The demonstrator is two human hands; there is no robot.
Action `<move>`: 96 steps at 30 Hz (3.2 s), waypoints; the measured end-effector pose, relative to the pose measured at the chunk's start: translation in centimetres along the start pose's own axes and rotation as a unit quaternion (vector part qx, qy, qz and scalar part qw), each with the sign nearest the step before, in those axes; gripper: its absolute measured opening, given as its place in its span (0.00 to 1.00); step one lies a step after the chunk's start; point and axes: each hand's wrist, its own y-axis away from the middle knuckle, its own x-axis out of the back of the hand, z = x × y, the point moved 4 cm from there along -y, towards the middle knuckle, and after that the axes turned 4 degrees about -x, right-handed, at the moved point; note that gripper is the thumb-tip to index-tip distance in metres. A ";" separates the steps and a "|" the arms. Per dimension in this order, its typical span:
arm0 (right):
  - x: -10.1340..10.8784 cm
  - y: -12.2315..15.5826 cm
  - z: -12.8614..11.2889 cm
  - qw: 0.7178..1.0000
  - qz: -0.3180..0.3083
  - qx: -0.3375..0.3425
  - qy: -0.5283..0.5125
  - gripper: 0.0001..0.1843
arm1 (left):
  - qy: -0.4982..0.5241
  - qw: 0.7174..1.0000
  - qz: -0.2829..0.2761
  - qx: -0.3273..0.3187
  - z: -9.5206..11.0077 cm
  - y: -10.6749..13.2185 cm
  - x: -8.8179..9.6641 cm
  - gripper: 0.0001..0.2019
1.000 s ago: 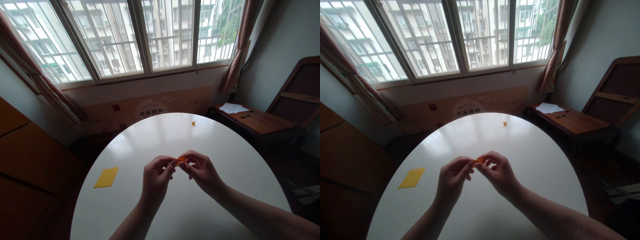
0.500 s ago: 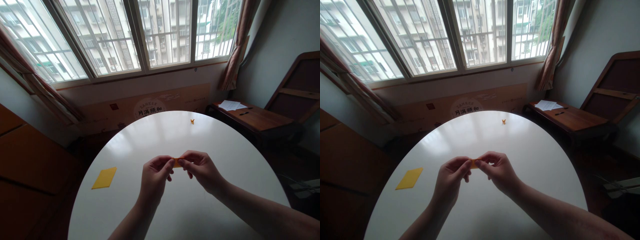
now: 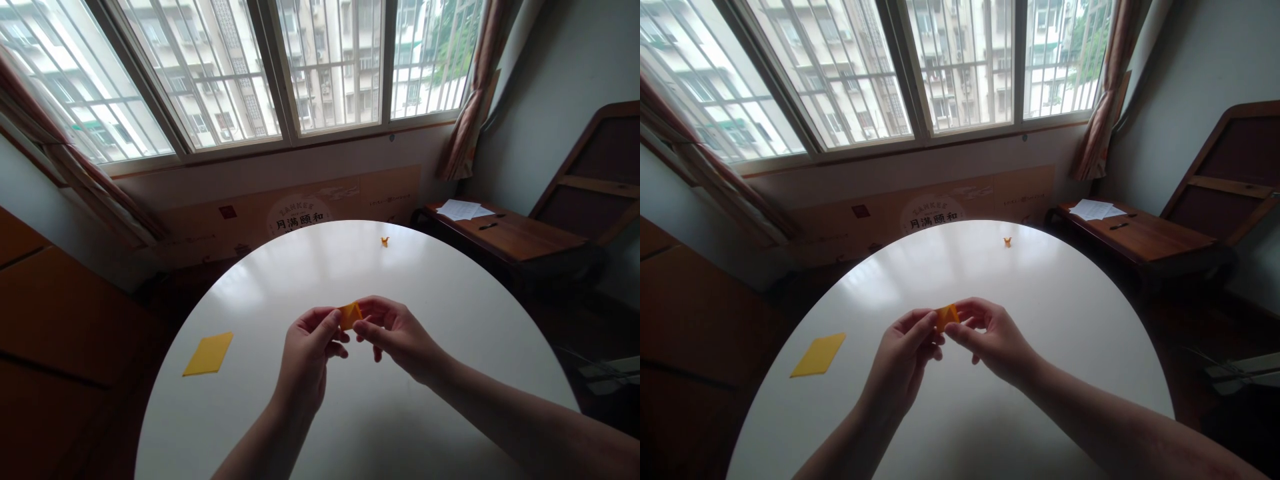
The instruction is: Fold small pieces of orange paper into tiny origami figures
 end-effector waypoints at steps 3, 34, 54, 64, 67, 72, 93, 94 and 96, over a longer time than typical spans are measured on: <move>-0.2 0.0 0.2 1.000 0.008 0.010 0.015 0.14 | -0.018 1.000 -0.014 -0.019 -0.1 0.2 -0.1 0.15; 0.1 1.0 -2.5 0.984 0.023 0.174 0.003 0.05 | -0.098 0.978 -0.052 -0.174 1.0 1.0 -0.4 0.08; 1.1 0.7 -3.3 0.975 0.067 0.155 0.144 0.08 | -0.168 0.972 -0.101 -0.127 1.0 0.6 -0.4 0.10; 0.4 1.2 -4.1 0.950 -0.017 0.178 0.255 0.03 | -0.174 0.966 -0.188 0.038 1.4 -0.5 0.3 0.15; 0.3 1.3 -4.0 0.948 -0.035 0.182 0.260 0.03 | -0.180 0.959 -0.204 0.074 1.4 -0.8 0.6 0.15; 0.2 1.3 -4.0 0.951 -0.040 0.178 0.248 0.03 | -0.218 0.954 -0.201 0.052 2.1 -0.2 0.4 0.13; 0.7 0.9 -2.1 0.994 -0.042 0.014 0.099 0.10 | -0.220 0.959 -0.178 0.026 1.8 0.0 0.4 0.08; 0.7 0.9 -2.1 0.994 -0.040 0.013 0.098 0.10 | -0.218 0.959 -0.177 0.025 1.8 0.0 0.4 0.08; 0.8 0.9 -2.0 0.994 -0.032 0.012 0.101 0.11 | -0.219 0.959 -0.176 0.020 1.8 0.0 0.4 0.08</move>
